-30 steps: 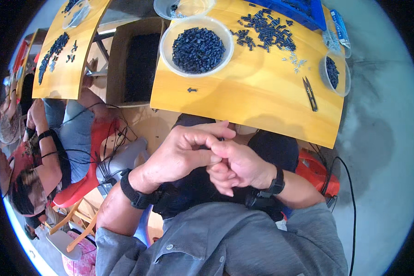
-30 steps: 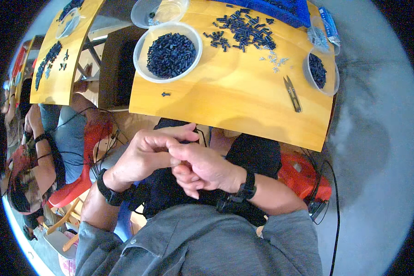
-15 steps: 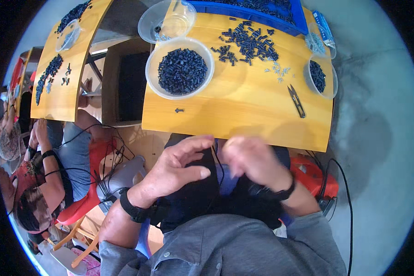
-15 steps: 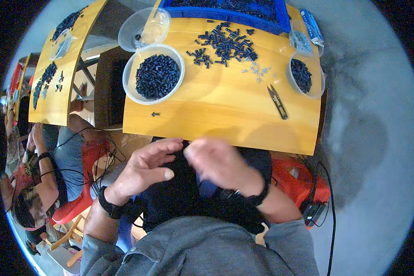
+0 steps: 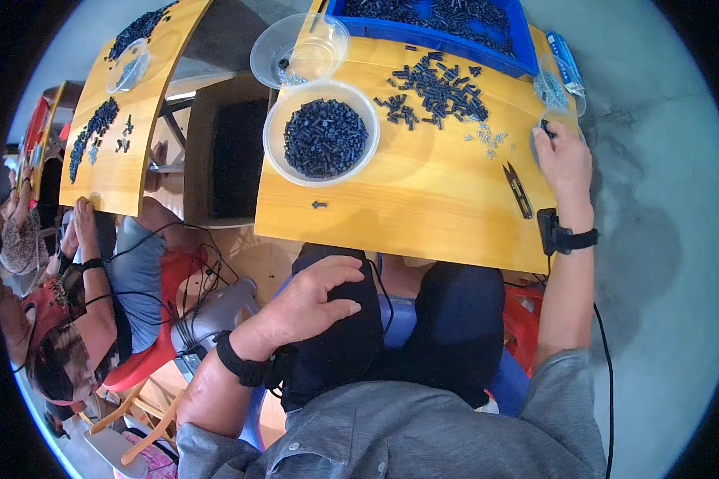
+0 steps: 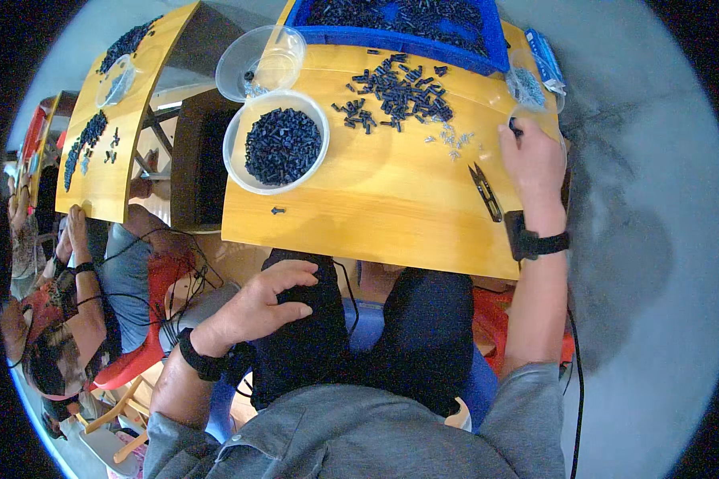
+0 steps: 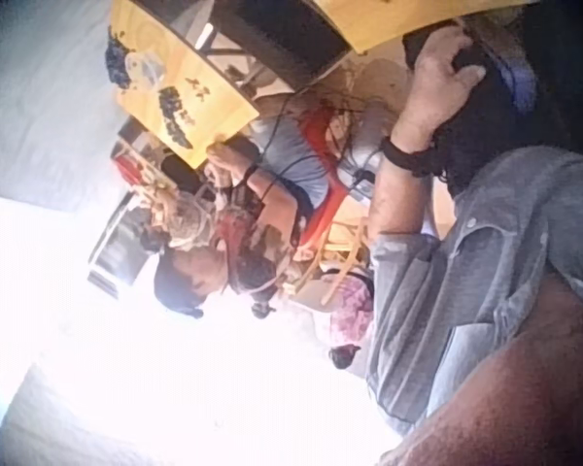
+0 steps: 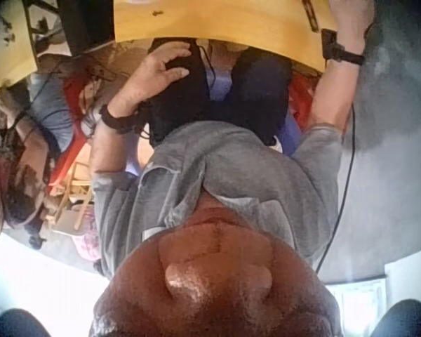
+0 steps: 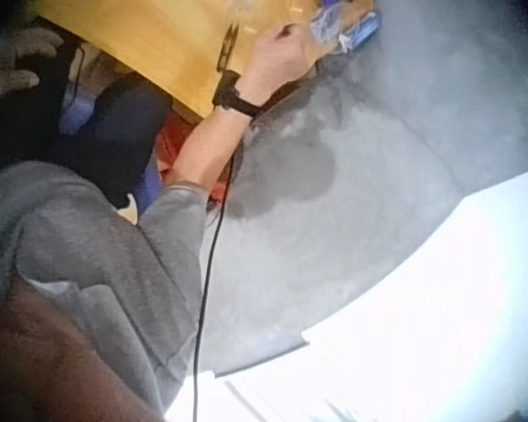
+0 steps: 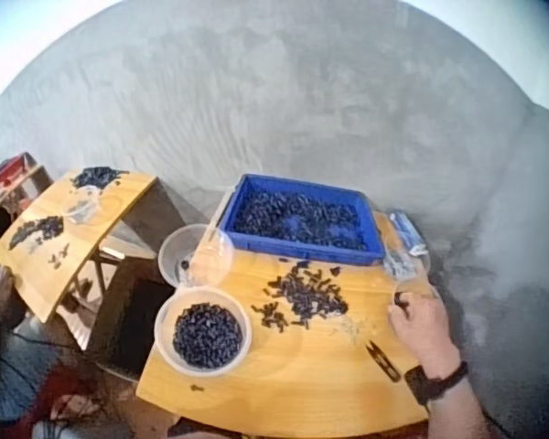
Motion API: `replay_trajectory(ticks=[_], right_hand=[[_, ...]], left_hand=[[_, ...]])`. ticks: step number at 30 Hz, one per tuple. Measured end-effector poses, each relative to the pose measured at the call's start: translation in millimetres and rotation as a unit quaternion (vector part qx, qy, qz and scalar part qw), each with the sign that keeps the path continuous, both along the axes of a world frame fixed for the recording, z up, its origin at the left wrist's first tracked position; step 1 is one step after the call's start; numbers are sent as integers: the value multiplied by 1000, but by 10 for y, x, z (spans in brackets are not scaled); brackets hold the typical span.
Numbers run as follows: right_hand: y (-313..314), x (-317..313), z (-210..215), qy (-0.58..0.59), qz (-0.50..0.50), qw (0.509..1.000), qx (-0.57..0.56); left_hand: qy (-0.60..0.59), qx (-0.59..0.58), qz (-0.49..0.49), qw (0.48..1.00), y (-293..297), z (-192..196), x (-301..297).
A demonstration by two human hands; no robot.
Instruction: The person assembles components by hand by joining a blue plastic piece to a black wire, inserting a small silver pin, and placing the finished assembly into a bowl.
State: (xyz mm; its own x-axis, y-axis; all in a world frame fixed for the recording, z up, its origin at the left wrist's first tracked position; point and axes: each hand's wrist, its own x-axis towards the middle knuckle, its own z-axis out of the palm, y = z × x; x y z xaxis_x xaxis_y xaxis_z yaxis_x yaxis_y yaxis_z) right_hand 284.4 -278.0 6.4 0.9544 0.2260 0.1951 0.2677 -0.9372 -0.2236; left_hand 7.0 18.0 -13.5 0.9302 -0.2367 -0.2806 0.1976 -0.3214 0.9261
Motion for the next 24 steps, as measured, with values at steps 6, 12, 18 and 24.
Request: replay_trajectory(ticks=[6,12,18,24], right_hand=[[786,-129,-259,69,223,953,195],[1285,-74,-343,67,280,951,115],[1425,21,-409,106,290,951,21],[1456,55,-444,90,300,950,-5]], left_hand=[[29,-1,-20,999,37,18,-7],[32,-23,-16,999,36,-20,5],[18,-18,-9,1000,35,-22,-9],[15,-23,-2,1000,25,-31,10]])
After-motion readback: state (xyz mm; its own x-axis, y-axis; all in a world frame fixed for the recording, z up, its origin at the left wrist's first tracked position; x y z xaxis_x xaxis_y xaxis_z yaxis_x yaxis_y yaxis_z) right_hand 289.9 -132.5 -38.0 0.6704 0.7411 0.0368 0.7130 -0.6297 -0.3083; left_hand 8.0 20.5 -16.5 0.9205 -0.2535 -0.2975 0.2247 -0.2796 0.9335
